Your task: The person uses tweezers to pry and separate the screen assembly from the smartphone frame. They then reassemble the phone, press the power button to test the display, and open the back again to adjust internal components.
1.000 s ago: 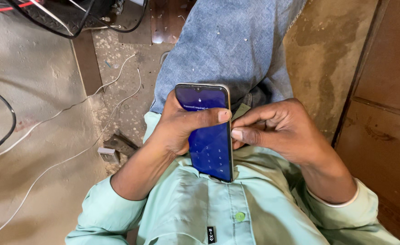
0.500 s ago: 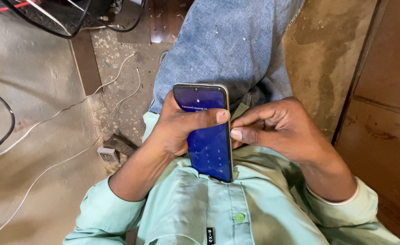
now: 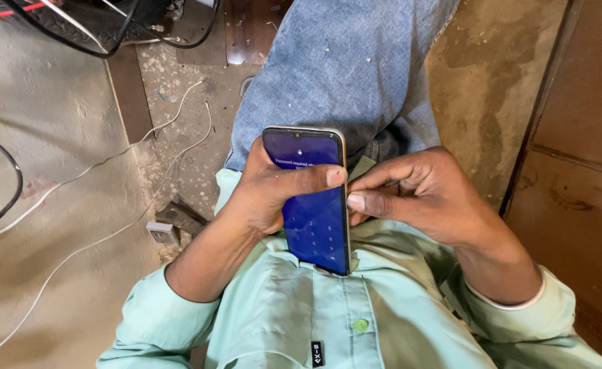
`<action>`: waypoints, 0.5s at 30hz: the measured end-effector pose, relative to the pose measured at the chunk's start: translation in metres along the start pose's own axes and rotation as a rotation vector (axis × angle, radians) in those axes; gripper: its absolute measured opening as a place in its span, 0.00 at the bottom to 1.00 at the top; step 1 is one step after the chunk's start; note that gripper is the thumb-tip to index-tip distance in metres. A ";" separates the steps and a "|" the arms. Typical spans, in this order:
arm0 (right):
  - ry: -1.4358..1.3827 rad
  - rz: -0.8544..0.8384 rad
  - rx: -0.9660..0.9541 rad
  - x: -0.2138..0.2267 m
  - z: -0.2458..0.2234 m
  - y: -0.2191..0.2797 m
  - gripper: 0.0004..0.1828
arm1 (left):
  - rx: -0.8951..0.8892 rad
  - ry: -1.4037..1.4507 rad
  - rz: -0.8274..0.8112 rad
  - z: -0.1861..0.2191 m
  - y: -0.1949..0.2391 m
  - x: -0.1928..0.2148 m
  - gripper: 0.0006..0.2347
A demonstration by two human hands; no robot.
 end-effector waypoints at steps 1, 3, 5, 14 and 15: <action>0.011 -0.001 -0.005 0.000 0.001 0.000 0.09 | 0.015 0.001 0.003 -0.001 0.001 0.000 0.10; 0.022 0.001 -0.008 0.000 0.000 0.000 0.09 | 0.024 0.005 0.009 -0.001 0.000 0.000 0.10; 0.010 0.015 -0.014 0.001 0.001 0.000 0.09 | 0.019 0.005 0.014 0.000 -0.001 0.000 0.10; 0.067 0.074 0.119 -0.019 -0.007 0.013 0.11 | -0.110 -0.004 0.082 0.011 0.005 0.006 0.12; 0.125 0.095 0.117 -0.023 -0.008 0.017 0.11 | -0.138 0.030 0.113 0.017 0.004 0.009 0.12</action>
Point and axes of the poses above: each hand's wrist, its own y-axis away from the middle knuckle, its own x-axis out of the back of the hand, z = x × y, the point moved 4 cm from there along -y, towards the middle knuckle, and after that the axes turned 1 degree about -y, right-handed, at the moved point
